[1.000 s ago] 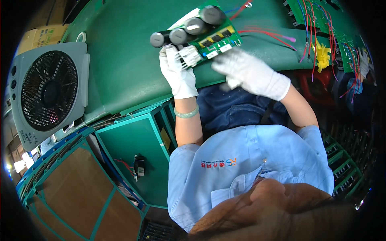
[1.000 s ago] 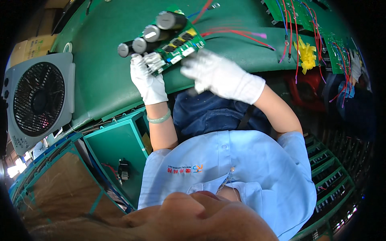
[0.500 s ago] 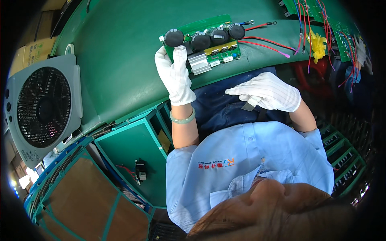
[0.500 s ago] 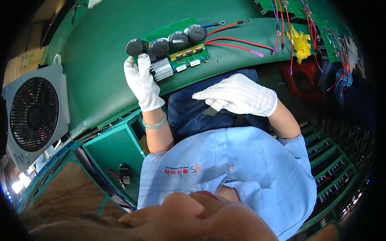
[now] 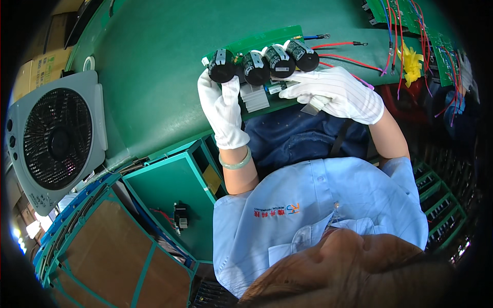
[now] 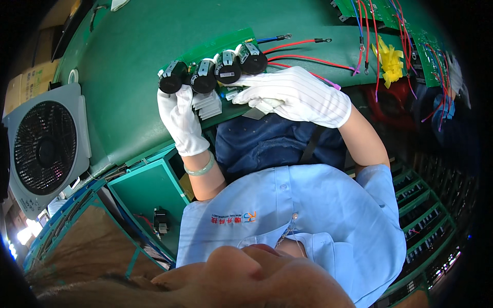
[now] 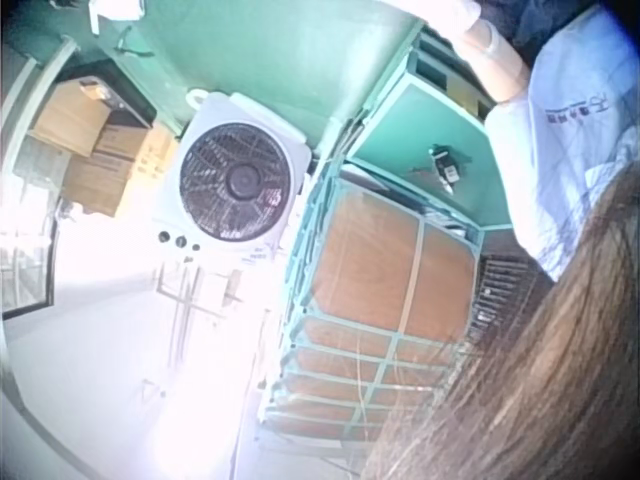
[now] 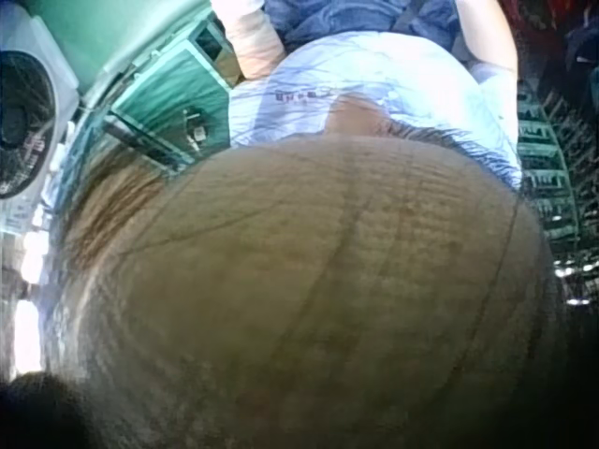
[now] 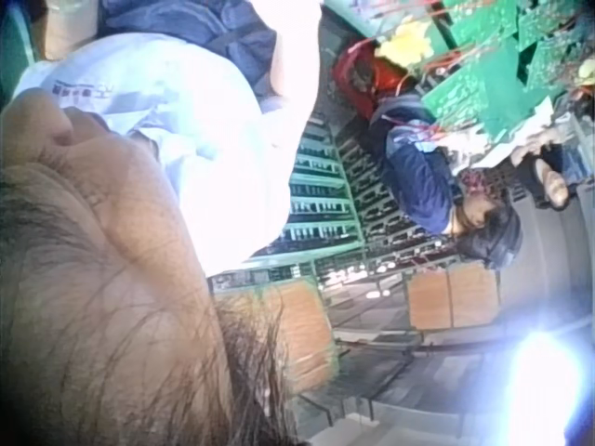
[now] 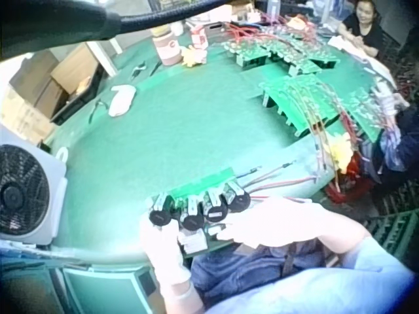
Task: The person wipes a green circuit board with a yellow cloth, then flips it over to inspect the components. They proceed to attach three black cylindrical capacitors to the board, pressing them into place and adjusting their alignment. Finally, the person places the assembled board onto a green workbench alongside other similar boards.
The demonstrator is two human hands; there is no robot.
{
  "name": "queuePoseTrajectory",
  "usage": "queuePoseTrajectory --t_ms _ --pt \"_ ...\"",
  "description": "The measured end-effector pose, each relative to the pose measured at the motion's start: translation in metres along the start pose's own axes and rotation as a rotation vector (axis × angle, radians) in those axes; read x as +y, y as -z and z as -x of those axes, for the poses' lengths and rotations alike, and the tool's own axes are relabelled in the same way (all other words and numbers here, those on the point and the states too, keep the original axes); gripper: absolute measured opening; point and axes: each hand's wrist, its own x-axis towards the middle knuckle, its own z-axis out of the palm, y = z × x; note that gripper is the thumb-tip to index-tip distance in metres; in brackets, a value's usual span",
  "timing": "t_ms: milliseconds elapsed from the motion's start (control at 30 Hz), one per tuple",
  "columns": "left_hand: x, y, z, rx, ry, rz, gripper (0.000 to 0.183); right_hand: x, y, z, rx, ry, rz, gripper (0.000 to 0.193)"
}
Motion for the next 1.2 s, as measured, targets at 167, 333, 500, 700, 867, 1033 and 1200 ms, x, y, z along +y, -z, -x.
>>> queuePoseTrajectory --t_ms 167,333,500,700,867,1033,1200 --pt "0.000 -0.007 0.007 0.036 -0.022 0.053 0.045 0.007 0.003 -0.004 -0.123 -0.187 -0.275 0.033" --pt "-0.004 -0.004 0.004 0.043 0.022 0.061 0.042 0.002 0.005 0.002 -0.187 -0.286 -0.405 0.027" --pt "0.000 -0.008 0.003 0.057 0.073 0.090 0.039 0.004 0.001 0.011 -0.262 0.004 0.070 0.026" --pt "-0.003 -0.006 -0.001 0.056 0.020 0.072 0.038 -0.005 0.006 0.010 -0.123 -0.084 -0.040 0.037" --pt "-0.003 -0.006 0.000 0.057 0.021 0.087 0.039 0.005 0.008 0.014 0.060 -0.058 0.019 0.036" --pt "-0.004 -0.006 0.000 0.064 0.034 0.087 0.037 0.001 0.017 0.018 -0.096 -0.174 -0.135 0.032" --pt "0.000 -0.007 0.001 0.057 0.036 0.066 0.037 0.009 0.003 0.033 -0.092 0.035 0.131 0.031"
